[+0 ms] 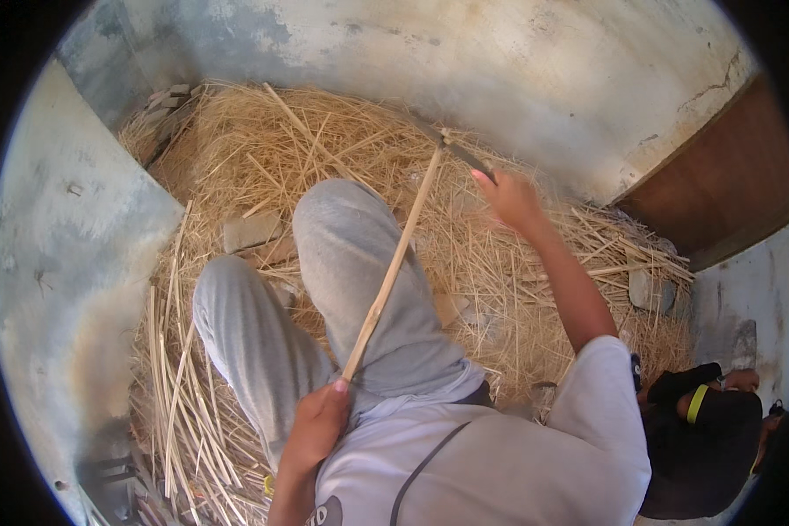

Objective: The person sits on a straw-covered floor and uses a knife to shave and smooth thin wooden sticks. They hold the sticks with one hand and scrape the blade along the length to remove bark and smooth the surface, occasionally rotating the sticks to work on different sides.

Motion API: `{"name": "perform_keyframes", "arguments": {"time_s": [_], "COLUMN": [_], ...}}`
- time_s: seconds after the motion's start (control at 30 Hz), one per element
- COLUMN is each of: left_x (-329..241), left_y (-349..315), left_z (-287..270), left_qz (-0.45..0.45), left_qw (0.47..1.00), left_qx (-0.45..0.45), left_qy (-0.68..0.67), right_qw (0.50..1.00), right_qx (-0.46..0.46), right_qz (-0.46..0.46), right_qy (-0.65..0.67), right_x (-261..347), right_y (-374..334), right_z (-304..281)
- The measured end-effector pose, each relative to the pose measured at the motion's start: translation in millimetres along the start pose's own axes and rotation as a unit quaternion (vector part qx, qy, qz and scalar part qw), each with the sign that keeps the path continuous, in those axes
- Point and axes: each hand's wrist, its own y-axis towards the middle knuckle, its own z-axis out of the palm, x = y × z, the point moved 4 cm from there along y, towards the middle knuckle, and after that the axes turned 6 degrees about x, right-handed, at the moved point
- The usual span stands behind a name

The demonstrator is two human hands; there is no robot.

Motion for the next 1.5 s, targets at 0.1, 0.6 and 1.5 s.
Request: {"name": "perform_keyframes", "arguments": {"time_s": [0.1, 0.6, 1.5], "left_x": [2, 1, -15], "left_y": [4, 0, 30], "left_z": [-3, -3, 12], "left_qz": [-0.001, -0.033, 0.003], "left_qw": [0.999, 0.999, 0.999], "left_qx": [0.001, 0.022, 0.027], "left_qy": [0.036, -0.005, 0.030], "right_qw": [0.999, 0.985, 0.913], "right_qx": [-0.045, -0.032, 0.061], "right_qz": [0.015, -0.018, 0.044], "right_qy": [-0.018, 0.166, 0.402], "right_x": [14, 5, -11], "right_y": [-10, -56, 22], "right_z": [16, 9, 29]}}
